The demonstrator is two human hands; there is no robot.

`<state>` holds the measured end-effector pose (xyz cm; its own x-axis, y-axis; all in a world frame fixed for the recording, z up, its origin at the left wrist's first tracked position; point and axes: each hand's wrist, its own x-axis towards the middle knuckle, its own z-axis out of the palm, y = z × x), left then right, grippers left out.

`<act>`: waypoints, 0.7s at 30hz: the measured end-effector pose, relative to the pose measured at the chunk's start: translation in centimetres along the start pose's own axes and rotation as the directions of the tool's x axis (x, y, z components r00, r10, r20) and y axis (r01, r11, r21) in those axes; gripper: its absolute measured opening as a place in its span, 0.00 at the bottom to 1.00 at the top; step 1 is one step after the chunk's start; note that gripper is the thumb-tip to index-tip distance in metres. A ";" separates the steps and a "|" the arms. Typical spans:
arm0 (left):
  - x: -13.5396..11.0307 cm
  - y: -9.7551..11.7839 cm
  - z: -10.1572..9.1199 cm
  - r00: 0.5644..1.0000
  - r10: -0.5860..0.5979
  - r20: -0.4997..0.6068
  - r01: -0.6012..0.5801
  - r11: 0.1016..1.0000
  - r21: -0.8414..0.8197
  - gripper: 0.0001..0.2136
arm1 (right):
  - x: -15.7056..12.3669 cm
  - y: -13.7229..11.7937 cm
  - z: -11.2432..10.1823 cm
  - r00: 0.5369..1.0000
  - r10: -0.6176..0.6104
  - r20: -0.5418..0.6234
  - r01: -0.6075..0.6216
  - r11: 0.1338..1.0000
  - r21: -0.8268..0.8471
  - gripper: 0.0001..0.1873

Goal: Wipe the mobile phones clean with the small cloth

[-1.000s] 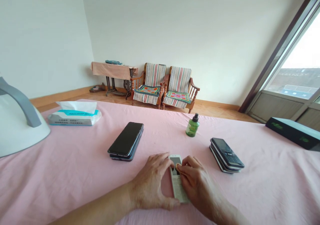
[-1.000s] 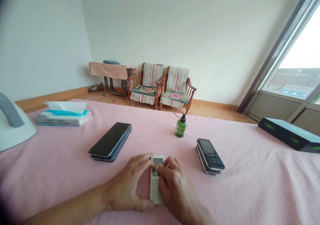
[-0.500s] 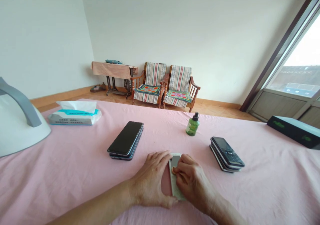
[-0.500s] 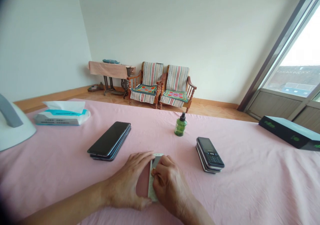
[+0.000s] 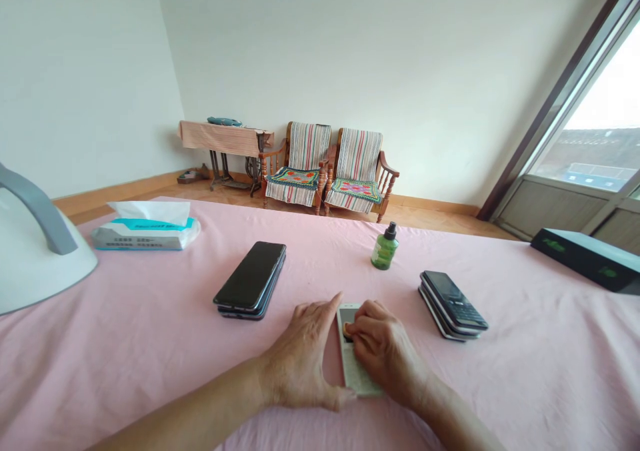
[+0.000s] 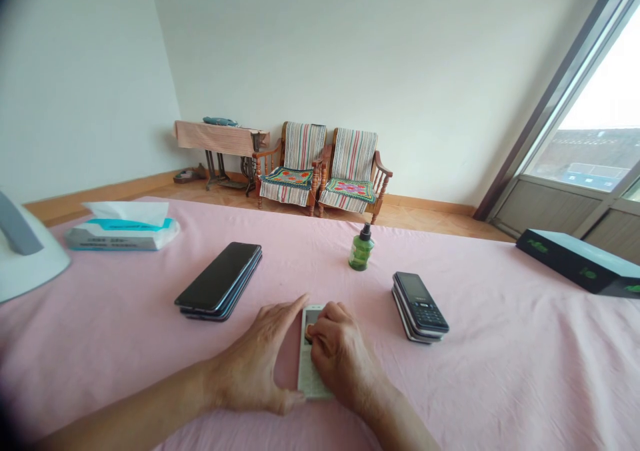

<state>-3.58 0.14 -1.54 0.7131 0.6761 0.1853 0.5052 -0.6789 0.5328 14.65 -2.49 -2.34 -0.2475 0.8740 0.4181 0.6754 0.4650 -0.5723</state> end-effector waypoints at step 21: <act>0.1 -0.1 -0.1 1.000 -0.003 0.005 0.003 1.000 -0.009 0.57 | 0.3 -0.3 0.2 1.000 -0.002 0.006 0.003 0.995 -0.097 0.13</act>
<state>-3.57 0.31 -1.45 0.7141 0.6766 0.1797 0.5032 -0.6745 0.5403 14.22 -2.37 -2.20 -0.2532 0.8738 0.4151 0.7389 0.4516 -0.5000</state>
